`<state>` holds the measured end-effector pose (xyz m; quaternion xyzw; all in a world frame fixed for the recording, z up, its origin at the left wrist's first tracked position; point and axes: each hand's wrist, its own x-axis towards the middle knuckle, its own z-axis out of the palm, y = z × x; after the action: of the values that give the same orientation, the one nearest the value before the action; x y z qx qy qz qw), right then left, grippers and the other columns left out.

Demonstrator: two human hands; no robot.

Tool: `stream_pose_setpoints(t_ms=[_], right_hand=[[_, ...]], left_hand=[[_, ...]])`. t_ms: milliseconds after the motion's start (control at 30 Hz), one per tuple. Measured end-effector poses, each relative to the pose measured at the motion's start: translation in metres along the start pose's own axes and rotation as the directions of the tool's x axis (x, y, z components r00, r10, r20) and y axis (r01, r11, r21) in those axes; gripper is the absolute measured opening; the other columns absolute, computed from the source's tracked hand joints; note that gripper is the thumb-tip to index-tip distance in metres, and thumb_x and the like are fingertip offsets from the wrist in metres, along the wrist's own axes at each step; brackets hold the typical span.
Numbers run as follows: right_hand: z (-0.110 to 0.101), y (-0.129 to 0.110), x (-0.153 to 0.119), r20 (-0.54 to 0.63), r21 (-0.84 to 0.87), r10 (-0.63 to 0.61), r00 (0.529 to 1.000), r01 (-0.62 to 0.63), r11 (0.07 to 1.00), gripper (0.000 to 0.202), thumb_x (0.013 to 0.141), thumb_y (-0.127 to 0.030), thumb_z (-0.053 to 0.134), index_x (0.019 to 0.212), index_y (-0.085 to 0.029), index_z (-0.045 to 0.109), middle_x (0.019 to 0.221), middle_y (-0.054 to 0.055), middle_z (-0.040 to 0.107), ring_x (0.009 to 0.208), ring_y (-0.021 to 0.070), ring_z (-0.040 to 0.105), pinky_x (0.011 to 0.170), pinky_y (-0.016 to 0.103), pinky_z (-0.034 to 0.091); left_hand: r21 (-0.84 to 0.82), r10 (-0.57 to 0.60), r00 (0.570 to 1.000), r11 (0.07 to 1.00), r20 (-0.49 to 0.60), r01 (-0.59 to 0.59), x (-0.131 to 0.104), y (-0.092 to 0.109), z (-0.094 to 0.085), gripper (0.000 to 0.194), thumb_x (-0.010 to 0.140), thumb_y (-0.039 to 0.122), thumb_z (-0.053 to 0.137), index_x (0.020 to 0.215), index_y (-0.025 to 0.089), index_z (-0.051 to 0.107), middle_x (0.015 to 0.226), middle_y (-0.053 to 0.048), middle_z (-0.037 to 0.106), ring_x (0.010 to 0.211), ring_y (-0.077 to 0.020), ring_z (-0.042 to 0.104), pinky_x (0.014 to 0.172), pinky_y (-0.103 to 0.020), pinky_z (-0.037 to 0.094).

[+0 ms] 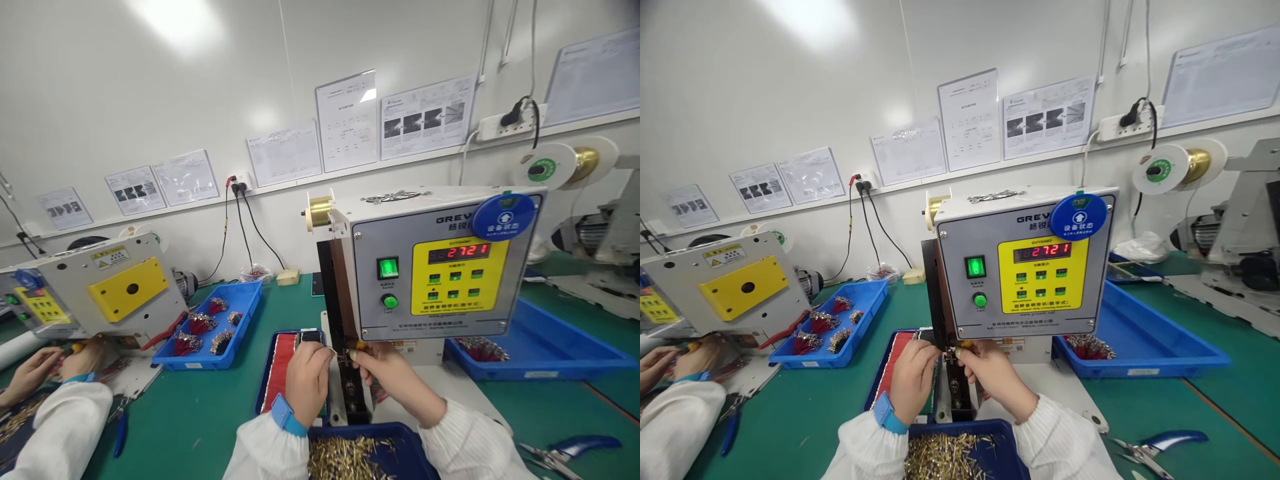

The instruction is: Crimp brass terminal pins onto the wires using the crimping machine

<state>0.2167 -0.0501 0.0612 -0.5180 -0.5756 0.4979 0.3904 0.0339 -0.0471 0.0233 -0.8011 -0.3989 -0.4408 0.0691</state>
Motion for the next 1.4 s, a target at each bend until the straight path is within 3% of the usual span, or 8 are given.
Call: stream_pose_setpoints(t_ms=[167,367,733,1000,1400], right_hand=[[-0.001,0.001,-0.001,-0.012,0.009,-0.004,1.0,0.004,1.0,0.022,0.084,-0.031,0.053,0.064,-0.02,0.053,0.051,-0.003,0.052,0.046,0.0124,0.053,0.05,0.024,0.044],[0.001,0.005,0.003,-0.016,-0.006,0.044,0.999,-0.044,0.999,0.023,0.083,-0.034,0.053,0.065,-0.02,0.053,0.053,-0.002,0.052,0.047,0.0122,0.053,0.037,0.02,0.034],[0.003,0.004,0.001,-0.043,0.01,0.034,0.998,-0.034,0.999,0.024,0.083,-0.035,0.052,0.063,-0.021,0.051,0.049,-0.003,0.05,0.044,0.0128,0.051,0.035,0.021,0.034],[0.011,0.011,0.001,-0.139,-0.091,-0.054,0.989,0.041,0.995,0.015,0.081,-0.034,0.048,0.07,-0.024,0.045,0.045,-0.007,0.046,0.039,0.0131,0.048,0.036,0.022,0.034],[0.012,0.013,0.0,-0.157,-0.176,-0.149,0.976,0.121,0.977,0.011,0.08,-0.032,0.047,0.072,-0.024,0.048,0.046,-0.007,0.047,0.04,0.0154,0.051,0.043,0.026,0.038]], left_hand=[[-0.01,-0.003,1.0,1.0,-0.001,0.003,0.0,0.0,0.0,0.019,0.096,0.012,0.043,0.094,0.019,0.061,0.09,-0.006,0.062,0.085,-0.0174,0.058,0.074,-0.029,0.048],[-0.005,-0.004,1.0,1.0,0.002,0.004,0.0,0.0,0.001,0.02,0.095,0.012,0.043,0.094,0.019,0.061,0.09,-0.006,0.063,0.085,-0.0174,0.058,0.073,-0.028,0.048],[0.036,-0.004,1.0,0.999,-0.026,0.005,0.001,0.002,-0.002,0.022,0.095,0.013,0.044,0.093,0.019,0.065,0.089,-0.007,0.06,0.084,-0.0181,0.057,0.071,-0.029,0.048],[0.049,-0.024,0.999,0.998,-0.024,0.026,0.003,0.005,-0.005,0.021,0.094,0.015,0.045,0.094,0.018,0.066,0.083,-0.006,0.057,0.079,-0.0178,0.056,0.066,-0.028,0.046],[0.015,-0.042,0.999,0.999,0.003,0.042,0.002,0.003,-0.003,0.021,0.094,0.014,0.044,0.093,0.018,0.064,0.086,-0.007,0.058,0.081,-0.0177,0.056,0.068,-0.029,0.047]])
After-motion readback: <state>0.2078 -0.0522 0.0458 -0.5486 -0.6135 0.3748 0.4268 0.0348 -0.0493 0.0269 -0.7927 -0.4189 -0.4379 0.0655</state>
